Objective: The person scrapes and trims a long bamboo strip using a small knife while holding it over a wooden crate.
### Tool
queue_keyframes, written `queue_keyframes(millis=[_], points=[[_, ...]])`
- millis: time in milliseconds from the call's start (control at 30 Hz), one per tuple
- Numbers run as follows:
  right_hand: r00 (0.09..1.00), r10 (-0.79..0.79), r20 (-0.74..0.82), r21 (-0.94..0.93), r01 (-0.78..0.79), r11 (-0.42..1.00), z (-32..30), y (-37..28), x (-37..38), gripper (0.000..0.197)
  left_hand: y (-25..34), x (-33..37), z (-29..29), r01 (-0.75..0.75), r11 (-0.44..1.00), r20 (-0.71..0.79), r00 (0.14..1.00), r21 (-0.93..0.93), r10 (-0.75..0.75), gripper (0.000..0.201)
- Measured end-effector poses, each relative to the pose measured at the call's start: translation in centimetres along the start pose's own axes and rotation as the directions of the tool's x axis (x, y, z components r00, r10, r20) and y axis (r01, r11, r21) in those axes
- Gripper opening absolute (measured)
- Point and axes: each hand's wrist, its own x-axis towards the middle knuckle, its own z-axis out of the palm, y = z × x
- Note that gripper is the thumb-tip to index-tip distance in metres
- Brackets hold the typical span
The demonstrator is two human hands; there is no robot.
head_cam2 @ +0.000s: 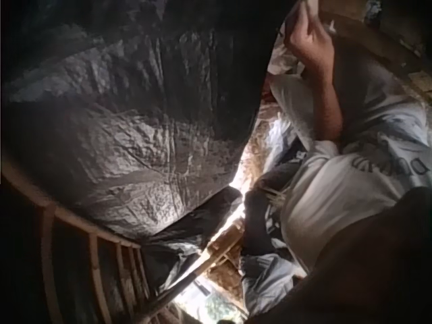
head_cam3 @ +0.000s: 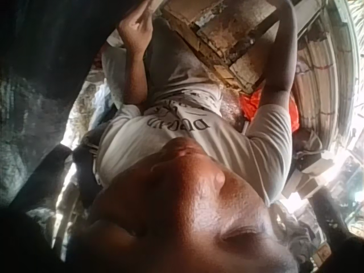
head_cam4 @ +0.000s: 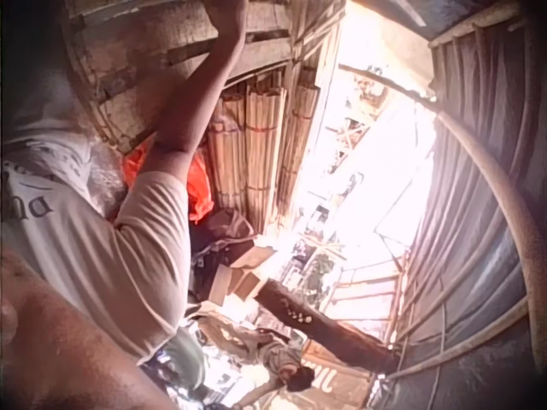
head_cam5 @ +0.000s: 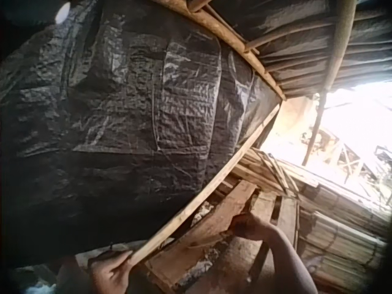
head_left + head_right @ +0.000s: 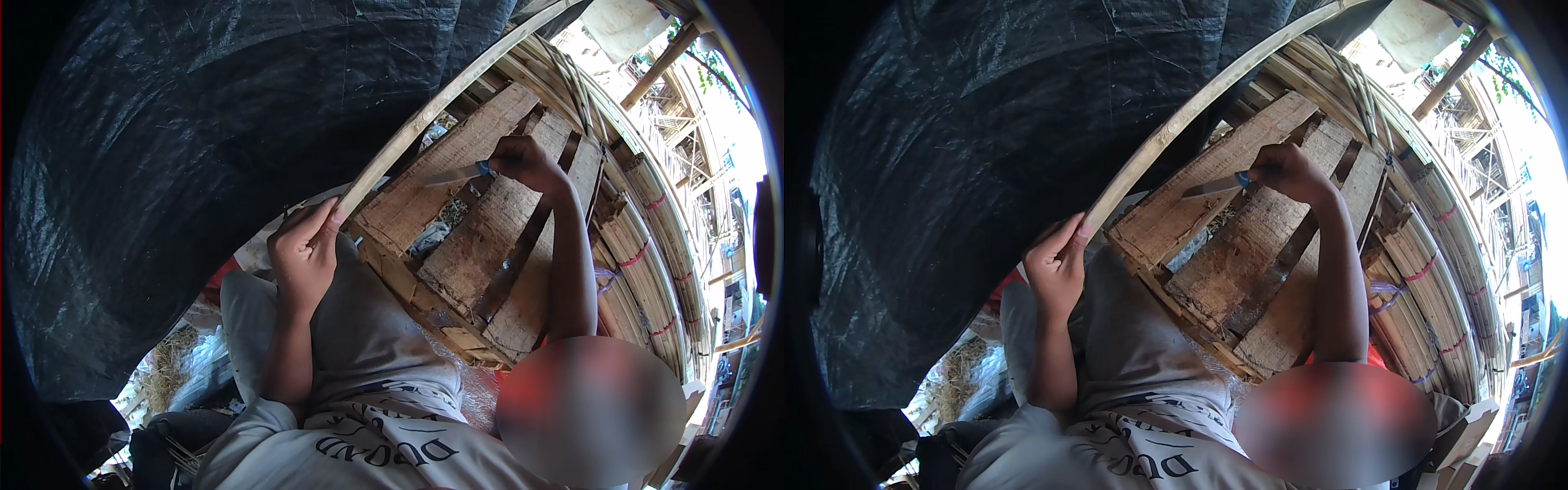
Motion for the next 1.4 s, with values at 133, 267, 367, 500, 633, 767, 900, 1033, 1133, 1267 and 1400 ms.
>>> queue_keyframes(millis=[133, 267, 367, 500, 633, 767, 900, 1033, 1133, 1267, 1400], points=[[0.659, 0.324, -0.679, -0.245, -0.62, 0.745, -4.0, 5.5, -0.9, 0.022, 0.7, 0.3, 0.6, -0.008, 0.999, 0.012, 1.0, -0.038, 0.008, 0.018], [0.693, 0.259, -0.672, -0.125, -0.451, 0.884, -2.4, 4.1, -0.4, 0.021, 0.5, 0.3, 0.4, -0.003, 1.0, 0.011, 1.0, -0.007, 0.003, 0.018], [0.997, -0.057, -0.054, 0.175, 0.066, 0.982, -0.5, 0.8, 0.0, 0.021, 0.4, 0.2, -0.1, 0.037, 0.999, 0.038, 0.999, 0.027, -0.038, 0.018], [0.839, 0.305, -0.45, 0.001, -0.341, 0.94, -1.9, 5.4, -0.2, 0.013, 0.7, 0.4, 0.3, 0.033, 0.999, 0.043, 0.999, -0.001, -0.033, 0.019], [0.2, 0.154, -0.967, -0.028, -0.691, 0.722, -4.9, 7.7, -0.9, 0.032, 0.6, 0.4, 0.9, 0.045, 0.999, 0.047, 0.998, -0.028, -0.044, 0.019], [0.287, 0.544, -0.788, 0.493, -0.233, 0.838, -2.1, 2.8, 0.9, 0.03, 0.9, 0.1, 0.5, 0.073, 0.997, 0.099, 0.992, 0.006, -0.073, 0.019], [0.751, 0.164, -0.64, 0.339, 0.084, 0.937, 0.2, -1.1, 0.8, 0.018, 2.0, -0.2, 1.4, 0.105, 0.993, 0.174, 0.978, 0.054, -0.113, 0.018], [0.923, 0.086, -0.375, 0.498, 0.122, 0.858, 3.5, -6.1, 1.5, 0.017, 2.3, -0.2, 1.9, -0.001, 0.989, 0.212, 0.977, 0.145, -0.03, 0.016], [0.992, 0.072, -0.107, 0.282, -0.039, 0.959, 4.4, -7.8, 1.2, 0.019, 2.4, 0.1, 2.3, -0.055, 0.988, 0.228, 0.973, 0.146, 0.021, 0.015], [0.942, -0.313, -0.124, 0.004, 0.316, 0.949, 5.9, -4.4, 2.1, 0.017, 2.5, 0.8, 2.8, -0.182, 0.974, 0.267, 0.953, 0.135, 0.142, 0.016], [0.982, -0.134, -0.129, 0.09, 0.146, 0.985, 5.6, -5.1, 2.2, 0.017, 2.4, 1.3, 1.6, -0.159, 0.982, 0.314, 0.942, 0.097, 0.122, 0.018]])
